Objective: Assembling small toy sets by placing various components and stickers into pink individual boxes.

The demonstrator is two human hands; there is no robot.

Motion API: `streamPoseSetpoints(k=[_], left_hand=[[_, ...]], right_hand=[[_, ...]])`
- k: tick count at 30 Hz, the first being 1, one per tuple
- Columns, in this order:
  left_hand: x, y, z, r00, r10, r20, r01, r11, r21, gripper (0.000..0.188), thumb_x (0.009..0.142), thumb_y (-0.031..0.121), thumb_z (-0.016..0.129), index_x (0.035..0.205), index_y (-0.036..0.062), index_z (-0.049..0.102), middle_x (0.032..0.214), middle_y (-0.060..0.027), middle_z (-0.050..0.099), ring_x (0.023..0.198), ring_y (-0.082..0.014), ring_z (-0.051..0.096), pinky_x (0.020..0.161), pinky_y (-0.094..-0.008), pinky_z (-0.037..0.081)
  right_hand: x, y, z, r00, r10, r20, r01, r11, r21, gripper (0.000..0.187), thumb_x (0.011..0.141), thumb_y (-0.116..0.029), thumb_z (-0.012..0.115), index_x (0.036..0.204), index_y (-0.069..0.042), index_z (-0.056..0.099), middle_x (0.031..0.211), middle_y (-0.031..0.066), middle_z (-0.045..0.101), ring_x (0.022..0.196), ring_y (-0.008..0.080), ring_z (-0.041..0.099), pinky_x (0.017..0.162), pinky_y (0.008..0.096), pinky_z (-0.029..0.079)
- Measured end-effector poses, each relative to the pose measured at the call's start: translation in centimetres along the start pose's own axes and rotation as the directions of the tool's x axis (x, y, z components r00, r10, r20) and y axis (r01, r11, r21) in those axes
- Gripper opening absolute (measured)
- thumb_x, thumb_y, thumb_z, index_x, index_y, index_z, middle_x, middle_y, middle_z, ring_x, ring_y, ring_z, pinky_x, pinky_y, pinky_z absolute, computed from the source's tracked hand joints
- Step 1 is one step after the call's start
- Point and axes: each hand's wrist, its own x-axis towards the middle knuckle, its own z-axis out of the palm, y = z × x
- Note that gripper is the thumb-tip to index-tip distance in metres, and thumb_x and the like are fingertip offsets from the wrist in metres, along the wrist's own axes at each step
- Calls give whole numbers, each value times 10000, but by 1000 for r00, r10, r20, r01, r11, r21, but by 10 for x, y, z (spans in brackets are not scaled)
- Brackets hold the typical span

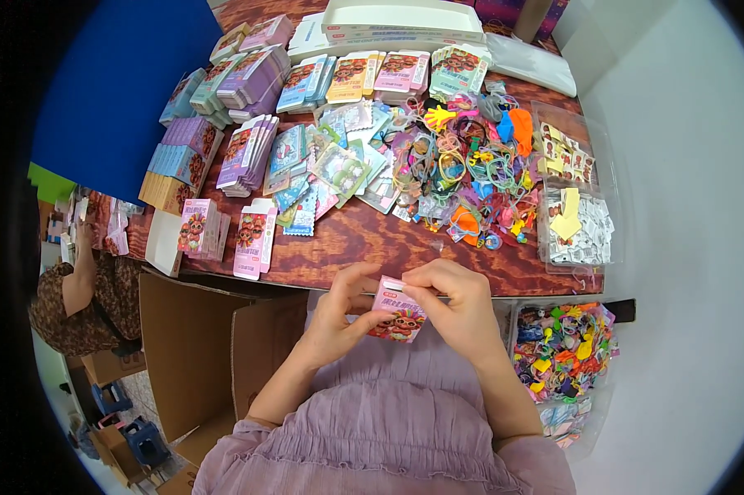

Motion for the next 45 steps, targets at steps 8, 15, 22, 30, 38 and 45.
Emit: streamPoseSetpoints(k=[8, 15, 22, 30, 38, 45], left_hand=[[-2, -5, 0, 999, 19, 31, -20, 999, 37, 608, 899, 63, 710, 1404, 53, 371, 1145, -156, 664, 915, -279, 715, 746, -356, 575], [-1, -3, -1, 994, 1, 110, 2, 1000, -30, 635, 879, -12, 713, 1416, 67, 384, 1177, -150, 634, 1017, -230, 685, 794, -334, 581], [-2, -1, 0, 998, 43, 46, -43, 999, -18, 644, 871, -26, 715, 1419, 69, 390, 1180, -133, 624, 988, -211, 685, 788, -318, 580], [0, 1, -1, 992, 35, 123, -39, 998, 38, 612, 882, 95, 728, 1427, 77, 449, 1249, -128, 614, 1047, -239, 661, 826, -346, 567], [-2, -9, 1, 991, 95, 98, -100, 994, 50, 576, 878, 123, 735, 1396, 68, 490, 1279, -125, 605, 981, -252, 664, 791, -343, 567], [-4, -1, -1, 992, 94, 84, -99, 993, 60, 512, 889, 51, 690, 1372, 61, 518, 1195, -145, 601, 972, -260, 630, 799, -348, 527]], right_hand=[[-6, -4, -17, 982, -145, 120, 162, 977, -139, 187, 833, 51, 664, 1006, 32, 733, 964, 138, 729, 863, 195, 692, 735, 303, 532], [-11, -9, -22, 988, 115, 100, -117, 993, 16, 164, 818, 48, 678, 972, 36, 734, 963, 122, 731, 877, 172, 686, 754, 289, 528], [-28, 15, -8, 1000, 5, 29, -11, 982, 190, 146, 830, 43, 687, 974, 40, 713, 1050, 163, 709, 951, 187, 675, 812, 294, 535], [-33, 19, -10, 991, 131, -19, -117, 932, 343, 107, 868, 75, 636, 970, 70, 667, 1055, 163, 691, 943, 172, 661, 835, 290, 532], [-33, 9, -7, 991, 128, -43, -125, 990, 66, 80, 857, 52, 639, 921, 24, 678, 1021, 120, 699, 892, 112, 646, 679, 228, 482], [-30, 7, -14, 989, -116, 93, 121, 991, -51, 194, 817, 46, 678, 1001, 10, 727, 1047, 133, 702, 891, 156, 665, 693, 243, 514]])
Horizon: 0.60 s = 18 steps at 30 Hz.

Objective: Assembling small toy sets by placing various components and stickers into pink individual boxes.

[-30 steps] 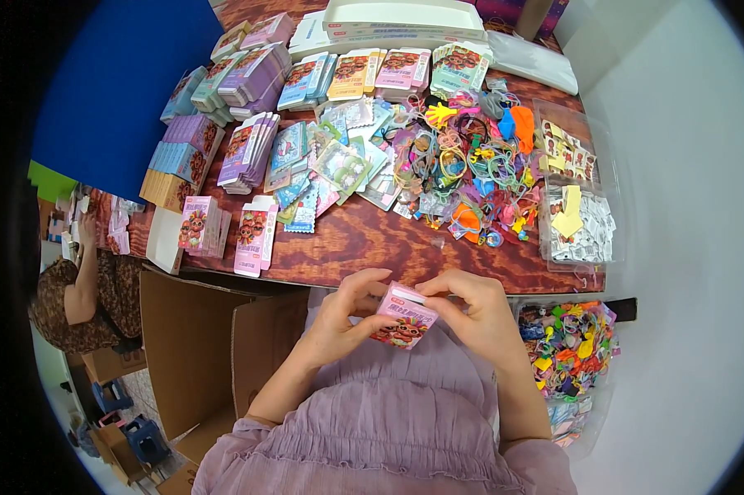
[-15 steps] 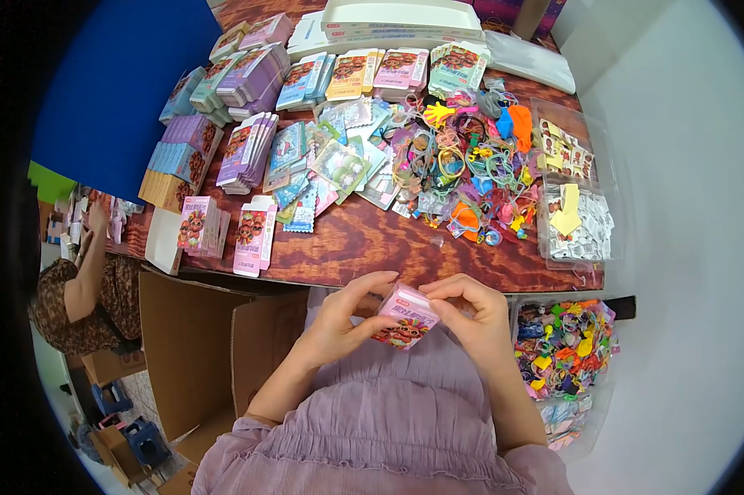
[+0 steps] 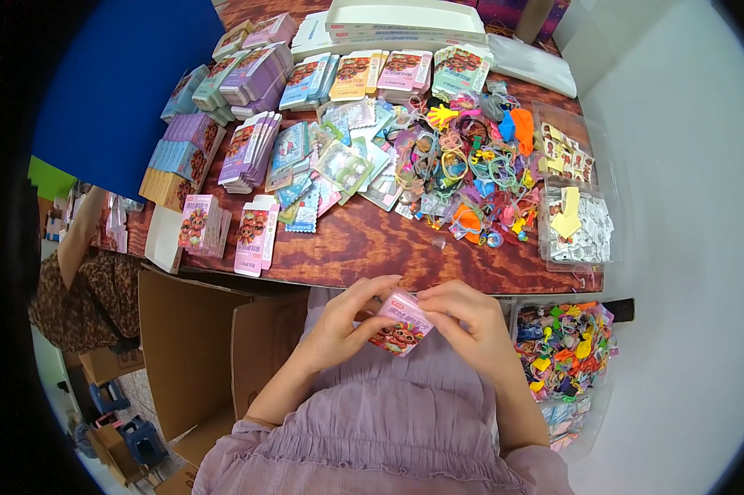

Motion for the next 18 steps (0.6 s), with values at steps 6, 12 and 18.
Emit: streamPoseSetpoints(k=[6, 12, 18], left_hand=[[5, 3, -3, 991, 130, 35, -133, 984, 118, 469, 891, -16, 642, 1345, 54, 549, 1157, -141, 589, 1033, -258, 604, 833, -352, 518], [9, 12, 0, 1000, 1, -7, -1, 996, -93, 398, 893, -41, 639, 1282, 37, 593, 1126, -110, 591, 1006, -209, 620, 803, -308, 541], [10, 2, -2, 986, 155, 67, -162, 982, 102, 393, 901, -45, 636, 1287, 11, 584, 1136, -102, 593, 1027, -184, 628, 842, -305, 544]], right_hand=[[-8, 3, 6, 997, 56, -43, -56, 998, 18, 272, 815, 56, 681, 1080, 13, 720, 1085, 141, 688, 931, 192, 666, 773, 282, 529], [-13, 1, 24, 981, 12, -196, 6, 996, 89, 247, 866, 16, 672, 1111, 17, 704, 1069, 136, 687, 930, 204, 672, 753, 280, 527], [-10, 1, 15, 993, 48, -110, -40, 997, 69, 244, 843, 22, 659, 1082, 24, 708, 1058, 135, 688, 979, 246, 655, 849, 314, 501]])
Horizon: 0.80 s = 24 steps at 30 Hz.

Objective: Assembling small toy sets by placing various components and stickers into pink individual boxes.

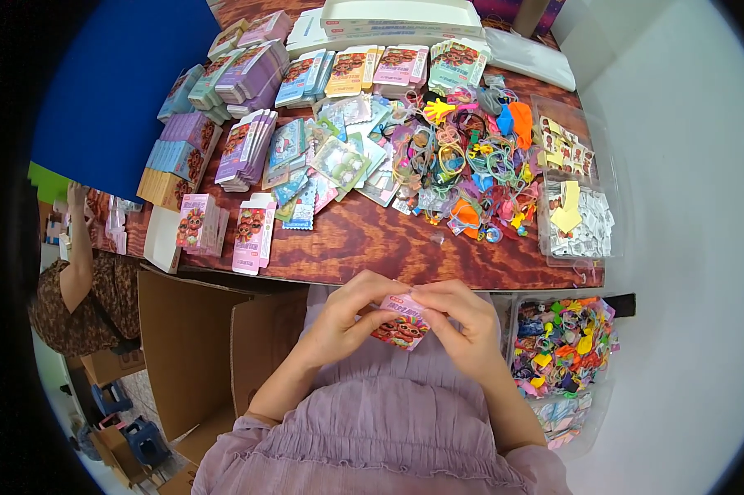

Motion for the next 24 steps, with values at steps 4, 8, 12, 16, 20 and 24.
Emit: streamPoseSetpoints(k=[4, 8, 12, 16, 20, 24], left_hand=[[2, 7, 5, 990, -136, -40, 129, 981, -142, 452, 899, -31, 631, 1335, 29, 530, 1131, -131, 613, 979, -221, 638, 820, -327, 533], [2, 7, 5, 971, -239, 11, 227, 905, -359, 538, 925, -7, 625, 1423, 42, 428, 1183, -144, 618, 1032, -239, 663, 860, -344, 545], [-4, -3, 5, 970, -231, 70, 241, 931, -274, 564, 930, 12, 634, 1445, 40, 405, 1219, -154, 604, 1065, -258, 656, 880, -361, 543], [-6, -5, 9, 977, -205, 56, 213, 941, -265, 565, 929, 21, 639, 1443, 44, 407, 1223, -158, 595, 1084, -264, 643, 892, -366, 538], [-6, -7, 11, 976, -210, 51, 216, 932, -293, 561, 930, 24, 638, 1442, 48, 411, 1205, -156, 593, 1080, -268, 639, 890, -369, 537], [-9, -7, 14, 963, -263, 60, 269, 921, -283, 558, 929, 21, 636, 1439, 49, 409, 1188, -157, 602, 1041, -271, 654, 864, -371, 546]], right_hand=[[8, -9, 7, 1000, 9, -28, -10, 999, -37, 233, 838, 31, 658, 1065, 24, 711, 1041, 124, 689, 956, 228, 654, 828, 310, 500], [11, -3, 12, 996, 42, -77, -38, 998, 53, 182, 840, 30, 660, 1015, 29, 710, 1011, 108, 683, 915, 188, 644, 793, 290, 493], [12, 1, 9, 997, 70, -40, -65, 992, 106, 146, 863, 34, 652, 998, 17, 705, 973, 91, 682, 847, 163, 646, 722, 278, 502], [10, 3, 8, 987, 158, -32, -150, 975, 165, 147, 862, 34, 649, 997, 15, 705, 971, 96, 680, 850, 166, 653, 718, 277, 505], [14, -5, 7, 1000, 18, 18, -17, 998, -61, 140, 852, 56, 630, 975, 38, 695, 1017, 117, 672, 863, 172, 645, 733, 262, 497], [11, -4, 9, 998, -42, 49, 52, 973, -226, 114, 853, 56, 640, 954, 33, 688, 995, 101, 661, 834, 156, 643, 701, 262, 501]])
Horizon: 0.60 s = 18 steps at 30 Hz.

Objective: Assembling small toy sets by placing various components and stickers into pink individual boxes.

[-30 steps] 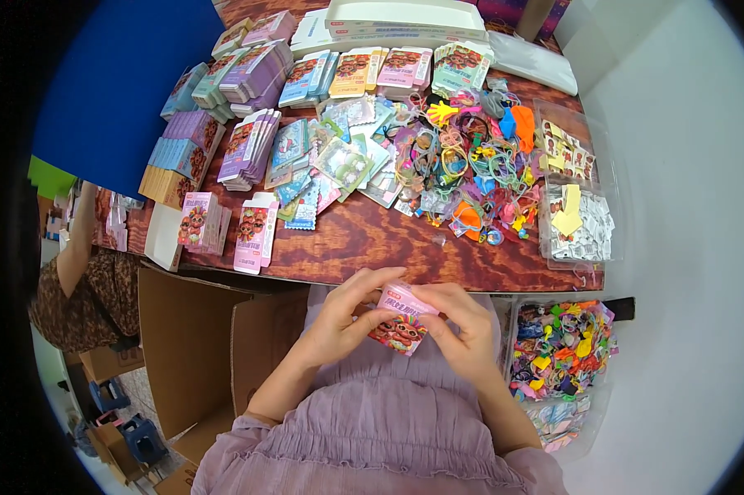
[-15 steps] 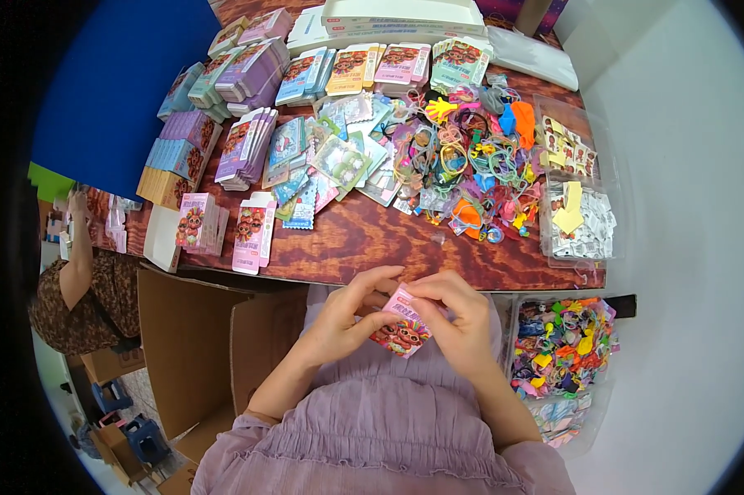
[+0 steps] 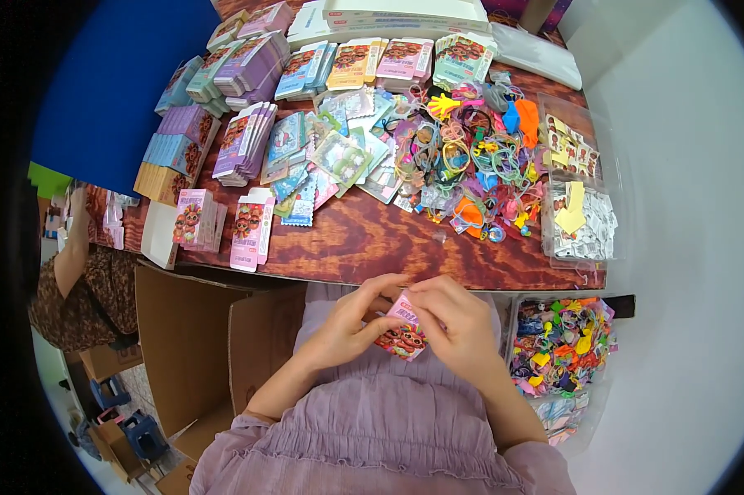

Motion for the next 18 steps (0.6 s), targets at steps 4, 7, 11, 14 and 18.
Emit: streamPoseSetpoints(k=[4, 7, 11, 14, 18], left_hand=[[1, 3, 2, 998, 69, -1, -68, 995, 78, 559, 928, 20, 636, 1437, 47, 406, 1185, -164, 606, 1017, -266, 663, 842, -365, 551], [1, 4, 0, 999, 49, 22, -50, 998, 32, 557, 928, 23, 637, 1435, 45, 408, 1191, -171, 606, 1016, -263, 664, 833, -362, 551], [0, 4, 0, 999, 18, 42, -19, 1000, 10, 553, 928, 35, 645, 1430, 42, 413, 1197, -168, 605, 1009, -267, 663, 830, -366, 550], [-1, 4, 1, 999, 15, 45, -16, 1000, 12, 549, 928, 47, 649, 1426, 42, 417, 1209, -162, 603, 1011, -264, 659, 832, -367, 547], [0, 2, 2, 999, 5, 50, -7, 999, 48, 547, 928, 73, 657, 1423, 47, 426, 1239, -147, 603, 1031, -256, 648, 853, -372, 538]], right_hand=[[2, 1, 3, 970, 240, -31, -222, 935, 277, 92, 855, 49, 650, 936, 26, 686, 923, 67, 640, 813, 122, 632, 698, 249, 495], [1, 1, 4, 961, 271, -48, -240, 910, 337, 67, 860, 38, 658, 921, 21, 679, 883, 42, 615, 802, 93, 620, 696, 236, 488], [-1, 1, 4, 954, 292, -64, -257, 911, 323, 43, 872, 15, 666, 910, 35, 664, 849, 50, 627, 765, 107, 646, 685, 246, 507], [0, 1, -1, 955, 295, -30, -271, 910, 314, 47, 859, 24, 668, 904, 36, 673, 865, 55, 631, 776, 109, 634, 692, 245, 497], [2, 6, -9, 970, 239, 32, -239, 932, 274, 48, 842, 29, 672, 887, 40, 684, 909, 82, 656, 801, 137, 635, 704, 265, 498]])
